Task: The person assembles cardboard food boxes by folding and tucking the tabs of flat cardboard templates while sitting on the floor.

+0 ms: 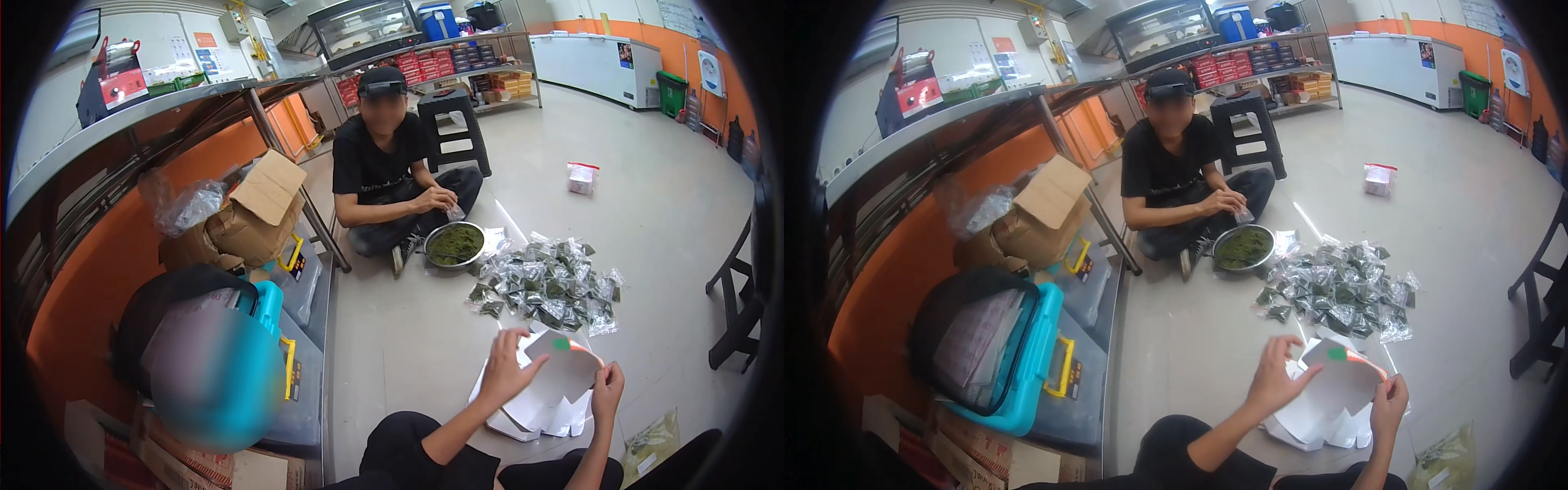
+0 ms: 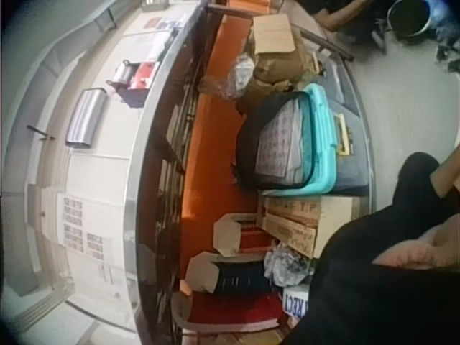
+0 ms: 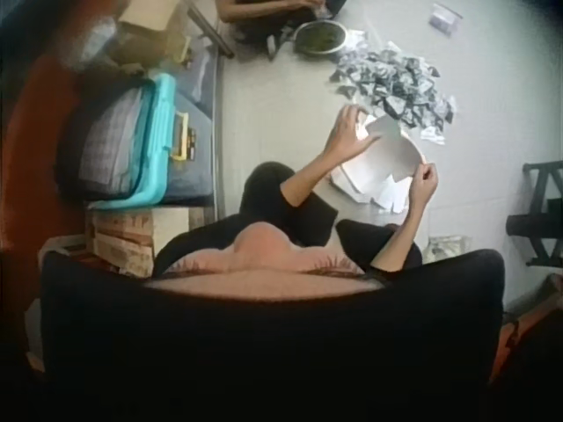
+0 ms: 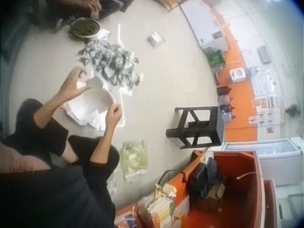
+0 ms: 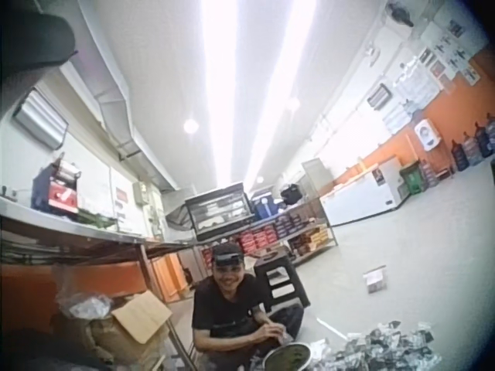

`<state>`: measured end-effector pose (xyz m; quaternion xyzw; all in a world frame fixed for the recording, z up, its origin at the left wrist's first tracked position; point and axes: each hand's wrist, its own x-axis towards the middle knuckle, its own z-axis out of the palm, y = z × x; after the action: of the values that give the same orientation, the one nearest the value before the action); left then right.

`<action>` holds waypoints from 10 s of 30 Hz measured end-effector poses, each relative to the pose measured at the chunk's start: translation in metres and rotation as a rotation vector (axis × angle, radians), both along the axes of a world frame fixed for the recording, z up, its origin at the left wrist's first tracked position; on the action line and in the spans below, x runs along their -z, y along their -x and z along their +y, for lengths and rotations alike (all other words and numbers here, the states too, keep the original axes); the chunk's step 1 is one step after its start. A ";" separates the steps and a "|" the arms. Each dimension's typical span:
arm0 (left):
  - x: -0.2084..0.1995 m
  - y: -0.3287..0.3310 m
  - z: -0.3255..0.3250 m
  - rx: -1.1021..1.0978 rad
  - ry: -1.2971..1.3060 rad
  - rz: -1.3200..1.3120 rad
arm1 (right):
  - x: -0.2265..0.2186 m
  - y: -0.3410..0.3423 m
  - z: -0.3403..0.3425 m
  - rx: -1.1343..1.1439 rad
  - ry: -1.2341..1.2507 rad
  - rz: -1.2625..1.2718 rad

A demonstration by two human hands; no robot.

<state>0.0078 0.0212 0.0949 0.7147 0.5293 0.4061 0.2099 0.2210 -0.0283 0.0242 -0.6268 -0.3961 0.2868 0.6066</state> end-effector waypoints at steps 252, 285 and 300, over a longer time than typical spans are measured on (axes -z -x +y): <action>0.063 0.035 -0.026 0.487 0.556 -0.368 | 0.019 0.077 -0.042 -0.480 -0.056 0.200; 0.061 0.036 -0.032 0.504 0.517 -0.346 | 0.024 0.072 -0.045 -0.525 -0.030 0.214; 0.079 0.038 -0.024 0.502 0.241 -0.351 | 0.011 0.076 -0.044 -0.464 0.000 0.131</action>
<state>-0.0302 -0.0030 0.0155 0.7119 0.3366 0.3932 0.4746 0.1453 -0.0721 0.0134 -0.4991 -0.4895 0.4585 0.5487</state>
